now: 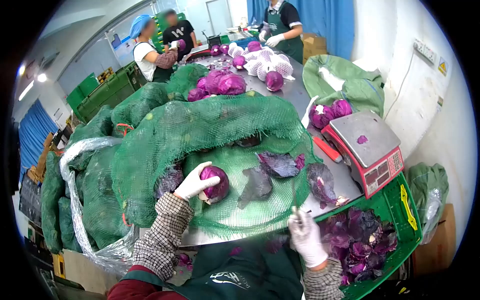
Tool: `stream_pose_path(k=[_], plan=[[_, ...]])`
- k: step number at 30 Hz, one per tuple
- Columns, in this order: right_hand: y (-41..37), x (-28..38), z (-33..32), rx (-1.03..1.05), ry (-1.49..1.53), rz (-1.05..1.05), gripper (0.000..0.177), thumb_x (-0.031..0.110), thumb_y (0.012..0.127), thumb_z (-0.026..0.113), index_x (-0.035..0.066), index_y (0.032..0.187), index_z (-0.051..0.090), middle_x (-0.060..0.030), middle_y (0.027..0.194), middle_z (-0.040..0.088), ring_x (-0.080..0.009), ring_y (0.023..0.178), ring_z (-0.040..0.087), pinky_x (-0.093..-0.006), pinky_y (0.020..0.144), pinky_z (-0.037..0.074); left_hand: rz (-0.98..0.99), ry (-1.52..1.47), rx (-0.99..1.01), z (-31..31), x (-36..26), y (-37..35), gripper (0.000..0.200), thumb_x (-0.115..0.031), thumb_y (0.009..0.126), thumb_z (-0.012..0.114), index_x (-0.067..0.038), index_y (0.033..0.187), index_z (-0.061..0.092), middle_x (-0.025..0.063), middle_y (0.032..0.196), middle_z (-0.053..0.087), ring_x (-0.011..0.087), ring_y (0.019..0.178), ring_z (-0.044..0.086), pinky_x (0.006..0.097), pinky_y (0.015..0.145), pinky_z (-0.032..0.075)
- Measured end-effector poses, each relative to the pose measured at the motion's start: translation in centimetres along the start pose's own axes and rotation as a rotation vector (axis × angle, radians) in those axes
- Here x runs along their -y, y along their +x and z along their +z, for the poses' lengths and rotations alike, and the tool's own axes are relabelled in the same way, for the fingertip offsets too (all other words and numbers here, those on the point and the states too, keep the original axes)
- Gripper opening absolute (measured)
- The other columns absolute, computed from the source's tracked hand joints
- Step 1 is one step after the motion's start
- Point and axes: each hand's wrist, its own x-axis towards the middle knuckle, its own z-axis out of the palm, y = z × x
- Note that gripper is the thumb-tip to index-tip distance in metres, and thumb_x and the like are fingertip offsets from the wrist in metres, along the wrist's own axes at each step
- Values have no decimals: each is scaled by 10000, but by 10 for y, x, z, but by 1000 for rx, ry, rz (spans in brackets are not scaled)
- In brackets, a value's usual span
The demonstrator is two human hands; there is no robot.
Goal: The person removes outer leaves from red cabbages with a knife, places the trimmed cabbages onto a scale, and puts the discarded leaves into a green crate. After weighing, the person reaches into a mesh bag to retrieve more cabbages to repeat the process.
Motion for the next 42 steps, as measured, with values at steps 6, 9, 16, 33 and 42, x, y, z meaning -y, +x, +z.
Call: stream_pose_path(k=[6, 9, 16, 33, 42], plan=[[31, 25, 71, 86, 114, -430, 396, 45, 915, 576, -45, 1289, 480, -137, 1123, 568, -211, 991, 572, -265, 857, 465, -440, -1039, 104, 21, 20, -21, 627, -553, 860, 572, -76, 1265, 537, 112, 1256, 588, 293, 1134, 562, 531, 944, 462], [50, 16, 104, 17, -160, -589, 479, 113, 874, 617, -53, 1295, 460, -201, 1165, 558, -346, 1105, 537, -372, 967, 447, -471, -588, -68, 43, -15, -38, 540, -489, 928, 518, -45, 1235, 543, 116, 1162, 638, 322, 1023, 619, 505, 915, 485], [68, 0, 113, 24, -138, -411, 467, 206, 936, 532, -58, 1311, 447, -253, 1275, 505, -365, 1190, 500, -388, 1020, 401, 492, 264, 25, 52, -8, -45, 1026, -450, 709, 783, 15, 1455, 253, 272, 1494, 244, 389, 1408, 226, 445, 1138, 236], [63, 14, 107, 152, -176, -348, 663, 242, 992, 421, -78, 1467, 88, -314, 1478, 242, -421, 1349, 332, -400, 1087, 331, 335, 475, -75, 62, -28, -36, 1173, -488, 564, 840, 114, 1393, 268, 332, 1399, 340, 442, 1334, 332, 455, 1116, 290], [89, -3, 117, 106, 139, -201, 446, 242, 1008, 444, -36, 1354, 404, -215, 1294, 504, -293, 1199, 512, -333, 1011, 411, 279, 441, -321, 87, -29, -46, 1080, -446, 587, 824, 110, 1366, 324, 327, 1388, 362, 429, 1296, 380, 429, 1083, 343]])
